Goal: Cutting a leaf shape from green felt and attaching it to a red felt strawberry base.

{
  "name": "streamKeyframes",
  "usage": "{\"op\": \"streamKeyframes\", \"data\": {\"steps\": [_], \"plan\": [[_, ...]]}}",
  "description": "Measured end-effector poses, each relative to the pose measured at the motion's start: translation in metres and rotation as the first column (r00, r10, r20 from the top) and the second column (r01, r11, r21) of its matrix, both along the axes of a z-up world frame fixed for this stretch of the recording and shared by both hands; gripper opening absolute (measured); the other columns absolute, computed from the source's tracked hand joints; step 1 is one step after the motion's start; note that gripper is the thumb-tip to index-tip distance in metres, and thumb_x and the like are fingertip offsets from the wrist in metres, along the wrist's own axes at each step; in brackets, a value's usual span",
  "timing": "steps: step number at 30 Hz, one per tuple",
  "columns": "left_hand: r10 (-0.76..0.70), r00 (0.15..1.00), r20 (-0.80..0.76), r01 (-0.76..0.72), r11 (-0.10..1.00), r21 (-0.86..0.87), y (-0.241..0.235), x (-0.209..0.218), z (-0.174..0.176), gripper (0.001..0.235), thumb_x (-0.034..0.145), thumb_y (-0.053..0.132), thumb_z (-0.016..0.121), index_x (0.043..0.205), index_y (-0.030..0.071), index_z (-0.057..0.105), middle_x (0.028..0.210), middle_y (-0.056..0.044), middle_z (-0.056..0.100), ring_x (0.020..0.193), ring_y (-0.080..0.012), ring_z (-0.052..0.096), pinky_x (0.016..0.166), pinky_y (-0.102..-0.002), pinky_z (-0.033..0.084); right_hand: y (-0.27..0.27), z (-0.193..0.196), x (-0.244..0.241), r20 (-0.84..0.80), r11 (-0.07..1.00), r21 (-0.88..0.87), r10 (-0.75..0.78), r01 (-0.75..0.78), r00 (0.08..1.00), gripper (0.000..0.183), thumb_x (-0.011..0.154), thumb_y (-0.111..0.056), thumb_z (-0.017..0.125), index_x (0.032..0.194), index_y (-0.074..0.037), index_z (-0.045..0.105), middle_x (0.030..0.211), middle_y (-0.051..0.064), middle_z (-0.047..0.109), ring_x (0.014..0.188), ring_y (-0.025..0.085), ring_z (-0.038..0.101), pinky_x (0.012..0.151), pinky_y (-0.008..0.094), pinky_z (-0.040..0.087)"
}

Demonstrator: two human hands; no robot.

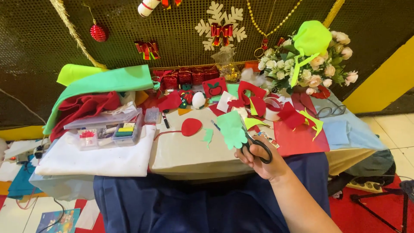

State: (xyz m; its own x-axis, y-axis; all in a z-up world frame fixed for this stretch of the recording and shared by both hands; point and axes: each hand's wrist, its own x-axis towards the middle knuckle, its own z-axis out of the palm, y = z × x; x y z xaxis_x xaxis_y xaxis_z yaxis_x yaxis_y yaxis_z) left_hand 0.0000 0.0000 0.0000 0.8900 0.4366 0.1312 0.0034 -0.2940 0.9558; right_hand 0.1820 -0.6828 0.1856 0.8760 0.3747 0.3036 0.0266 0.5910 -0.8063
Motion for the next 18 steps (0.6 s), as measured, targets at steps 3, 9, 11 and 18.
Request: {"op": "streamKeyframes", "data": {"steps": [3, 9, 11, 18], "plan": [[-0.023, 0.999, -0.029, 0.025, 0.998, 0.06, -0.087, 0.048, 0.064, 0.046, 0.091, 0.002, 0.06, 0.135, 0.013, 0.065, 0.135, -0.01, 0.067, 0.125, -0.0208, 0.062, 0.114, -0.033, 0.04, -0.007, -0.002, -0.002, -0.003, 0.999, 0.032, -0.02, 0.02, 1.0, 0.045, 0.087, -0.031, 0.079, 0.061, -0.004, 0.055, 0.046, 0.01, 0.049, 0.047, 0.021, 0.054, 0.044, 0.026, 0.04], [-0.055, 0.993, -0.102, 0.017, 0.942, -0.336, -0.316, 0.133, 0.249, 0.045, 0.091, 0.004, 0.058, 0.136, 0.007, 0.062, 0.136, -0.013, 0.068, 0.123, -0.0236, 0.063, 0.11, -0.035, 0.045, -0.02, 0.018, -0.013, -0.054, 0.984, -0.175, -0.049, 0.039, 0.997, 0.051, 0.085, -0.048, 0.079, 0.065, -0.005, 0.059, 0.053, 0.004, 0.048, 0.06, 0.019, 0.053, 0.092, 0.041, 0.052], [-0.096, 0.989, -0.11, -0.015, 0.683, -0.73, -0.372, 0.145, 0.292, 0.045, 0.091, 0.008, 0.057, 0.135, 0.001, 0.06, 0.134, -0.014, 0.069, 0.119, -0.0253, 0.066, 0.104, -0.036, 0.051, -0.026, 0.015, -0.014, -0.059, 0.983, -0.174, -0.066, 0.055, 0.996, 0.05, 0.084, -0.047, 0.079, 0.066, -0.005, 0.059, 0.055, 0.004, 0.048, 0.062, 0.019, 0.055, 0.093, 0.041, 0.053], [-0.471, 0.877, -0.094, 0.239, 0.598, -0.765, -0.424, 0.172, 0.302, 0.048, 0.092, 0.014, 0.06, 0.14, 0.009, 0.055, 0.133, -0.012, 0.068, 0.118, -0.0291, 0.067, 0.085, -0.052, 0.062, -0.053, -0.008, -0.009, -0.068, 0.994, -0.096, -0.053, 0.046, 0.996, 0.047, 0.091, -0.04, 0.073, 0.064, -0.007, 0.053, 0.058, 0.003, 0.045, 0.059, 0.019, 0.045, 0.098, 0.049, 0.05]]}}
